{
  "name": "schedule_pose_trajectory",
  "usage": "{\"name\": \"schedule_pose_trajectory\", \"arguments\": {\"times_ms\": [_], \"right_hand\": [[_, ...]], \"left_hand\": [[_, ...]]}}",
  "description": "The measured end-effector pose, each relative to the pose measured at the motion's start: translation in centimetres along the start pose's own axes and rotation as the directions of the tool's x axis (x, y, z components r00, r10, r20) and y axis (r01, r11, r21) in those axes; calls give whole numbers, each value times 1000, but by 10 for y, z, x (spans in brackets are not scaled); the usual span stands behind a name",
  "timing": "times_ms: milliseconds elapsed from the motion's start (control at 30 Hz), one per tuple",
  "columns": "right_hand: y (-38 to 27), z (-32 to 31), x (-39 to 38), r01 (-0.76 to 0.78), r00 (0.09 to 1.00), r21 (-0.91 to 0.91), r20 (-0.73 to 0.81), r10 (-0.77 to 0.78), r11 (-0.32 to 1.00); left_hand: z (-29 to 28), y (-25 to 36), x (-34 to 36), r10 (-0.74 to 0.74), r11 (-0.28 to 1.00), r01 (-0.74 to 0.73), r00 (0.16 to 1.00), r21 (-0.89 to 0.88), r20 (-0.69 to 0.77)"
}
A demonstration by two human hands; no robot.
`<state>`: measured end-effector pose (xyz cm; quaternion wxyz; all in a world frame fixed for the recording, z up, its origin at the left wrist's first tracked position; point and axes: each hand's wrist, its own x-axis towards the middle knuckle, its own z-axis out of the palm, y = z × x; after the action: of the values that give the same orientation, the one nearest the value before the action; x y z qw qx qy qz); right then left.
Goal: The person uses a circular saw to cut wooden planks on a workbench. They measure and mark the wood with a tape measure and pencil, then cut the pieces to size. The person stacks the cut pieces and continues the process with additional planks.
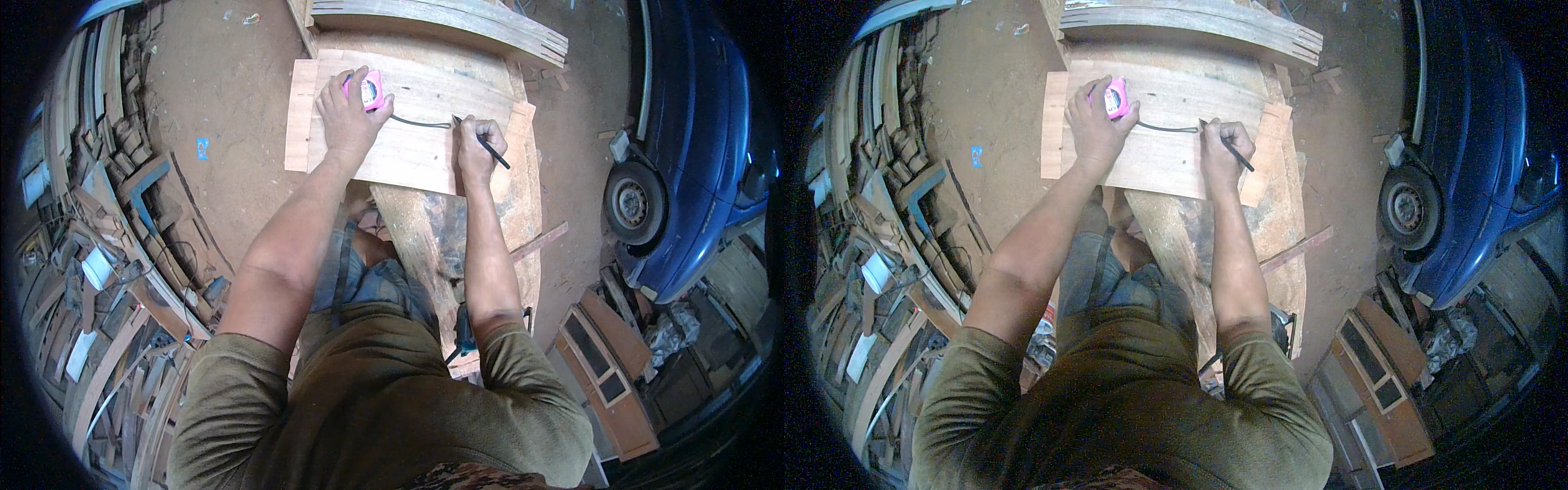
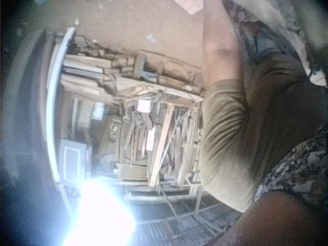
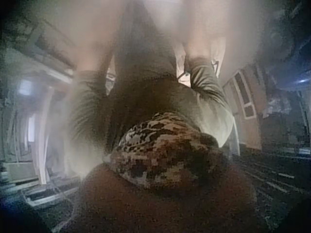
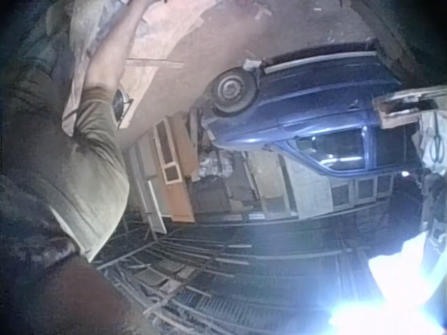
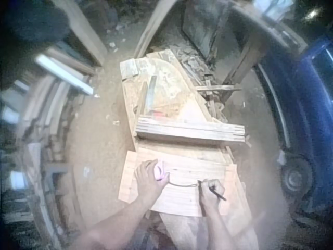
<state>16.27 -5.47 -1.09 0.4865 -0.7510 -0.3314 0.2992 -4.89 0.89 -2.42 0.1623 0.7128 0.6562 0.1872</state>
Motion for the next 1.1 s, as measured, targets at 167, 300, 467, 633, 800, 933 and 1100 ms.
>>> {"name": "schedule_pose_trajectory", "arguments": {"times_ms": [167, 300, 467, 633, 800, 933, 1100], "right_hand": [[-4, 4, 0, 20, 999, 18, 36, -21, 1000], [-10, 3, 0, 20, 999, -30, 34, -18, 999], [9, 4, 4, 40, 999, 67, -26, -38, 997], [9, 3, 5, 37, 999, -13, -36, -37, 999], [8, -3, 5, 93, 992, -32, 93, -90, 995], [6, -8, 8, 158, 987, -136, -18, -162, 978], [16, -14, 12, 102, 993, -55, -52, -105, 993]], "left_hand": [[-3, 2, 0, -2, 1000, 2, 1000, -9, 6], [-3, 2, 0, 0, 1000, 0, 1000, -8, 0], [0, 0, 0, 27, 999, -28, 998, -20, -50], [1, 0, 0, 26, 1000, -27, 998, -15, -56], [3, -2, 0, 30, 999, -31, 997, -18, -70], [1, 0, 0, -3, 1000, 3, 1000, -5, -30], [1, -1, 0, 8, 1000, -8, 999, 1, -31]]}}
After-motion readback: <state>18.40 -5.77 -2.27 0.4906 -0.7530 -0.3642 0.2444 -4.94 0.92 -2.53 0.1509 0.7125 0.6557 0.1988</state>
